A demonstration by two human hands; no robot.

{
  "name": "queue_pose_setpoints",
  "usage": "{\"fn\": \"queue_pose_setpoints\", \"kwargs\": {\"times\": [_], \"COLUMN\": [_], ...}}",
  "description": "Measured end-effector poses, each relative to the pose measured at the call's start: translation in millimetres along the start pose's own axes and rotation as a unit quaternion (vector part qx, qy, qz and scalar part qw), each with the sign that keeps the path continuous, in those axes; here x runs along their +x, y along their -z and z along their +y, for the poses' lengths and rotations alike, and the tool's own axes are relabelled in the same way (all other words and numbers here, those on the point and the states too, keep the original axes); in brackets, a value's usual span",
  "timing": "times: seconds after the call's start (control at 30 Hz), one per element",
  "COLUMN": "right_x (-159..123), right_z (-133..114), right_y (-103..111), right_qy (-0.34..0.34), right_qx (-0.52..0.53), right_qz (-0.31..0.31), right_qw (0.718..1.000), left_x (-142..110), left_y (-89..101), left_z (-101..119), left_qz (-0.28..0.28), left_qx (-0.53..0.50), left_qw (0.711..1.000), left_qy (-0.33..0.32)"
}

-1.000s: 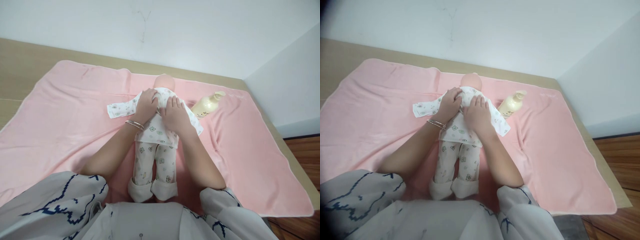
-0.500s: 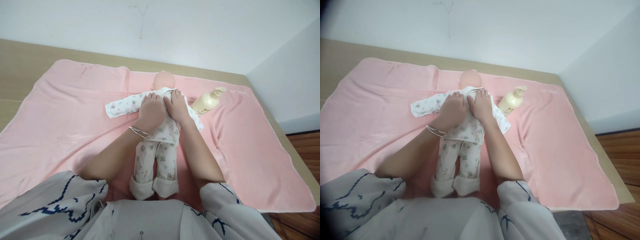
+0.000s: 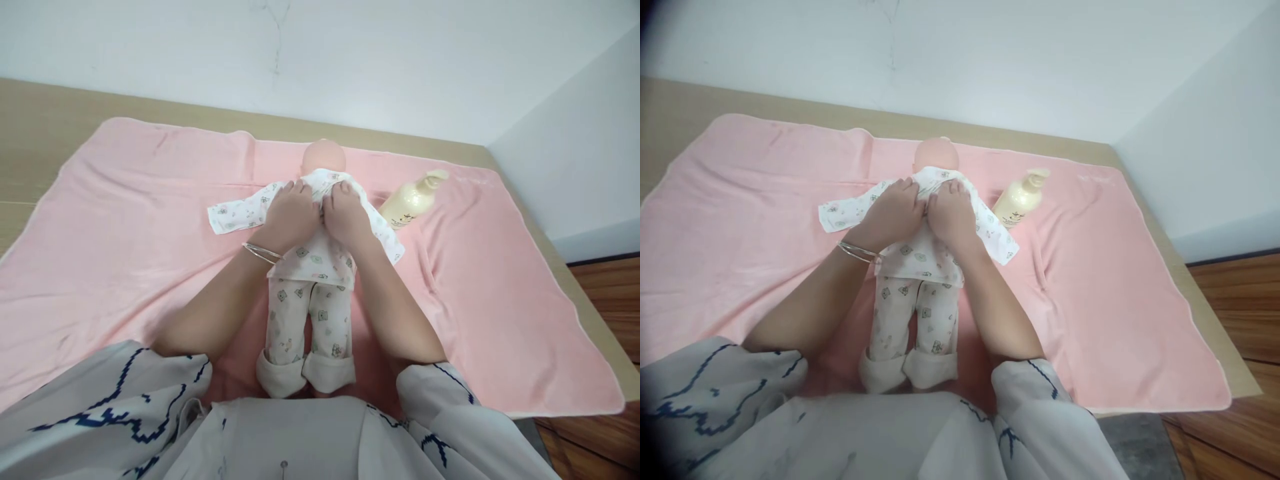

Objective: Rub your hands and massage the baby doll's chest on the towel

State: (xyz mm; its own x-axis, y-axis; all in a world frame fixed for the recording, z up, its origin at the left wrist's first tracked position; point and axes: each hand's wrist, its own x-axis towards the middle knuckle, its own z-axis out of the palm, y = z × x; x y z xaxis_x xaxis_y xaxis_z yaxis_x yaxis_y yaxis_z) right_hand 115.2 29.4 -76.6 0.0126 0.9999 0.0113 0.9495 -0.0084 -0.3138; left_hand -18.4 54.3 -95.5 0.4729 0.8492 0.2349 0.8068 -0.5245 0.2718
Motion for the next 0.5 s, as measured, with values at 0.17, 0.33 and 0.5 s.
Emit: {"fn": "queue_pose_setpoints", "kwargs": {"times": [0.17, 0.33, 0.5], "right_x": [4, -19, 11], "right_z": [7, -14, 18], "right_y": [0, 6, -1], "right_qy": [-0.023, -0.002, 0.026], "right_qx": [-0.005, -0.058, 0.011], "right_qz": [-0.020, 0.005, 0.021], "right_qw": [1.000, 0.998, 0.999], "left_x": [6, 10, -7], "left_y": [11.4, -14.8, -11.7], "left_z": [-3, -21, 5], "left_qz": [-0.056, -0.003, -0.033], "left_qx": [-0.059, -0.106, -0.057], "left_qw": [0.996, 0.991, 0.996], "left_qy": [0.039, 0.082, 0.055]}}
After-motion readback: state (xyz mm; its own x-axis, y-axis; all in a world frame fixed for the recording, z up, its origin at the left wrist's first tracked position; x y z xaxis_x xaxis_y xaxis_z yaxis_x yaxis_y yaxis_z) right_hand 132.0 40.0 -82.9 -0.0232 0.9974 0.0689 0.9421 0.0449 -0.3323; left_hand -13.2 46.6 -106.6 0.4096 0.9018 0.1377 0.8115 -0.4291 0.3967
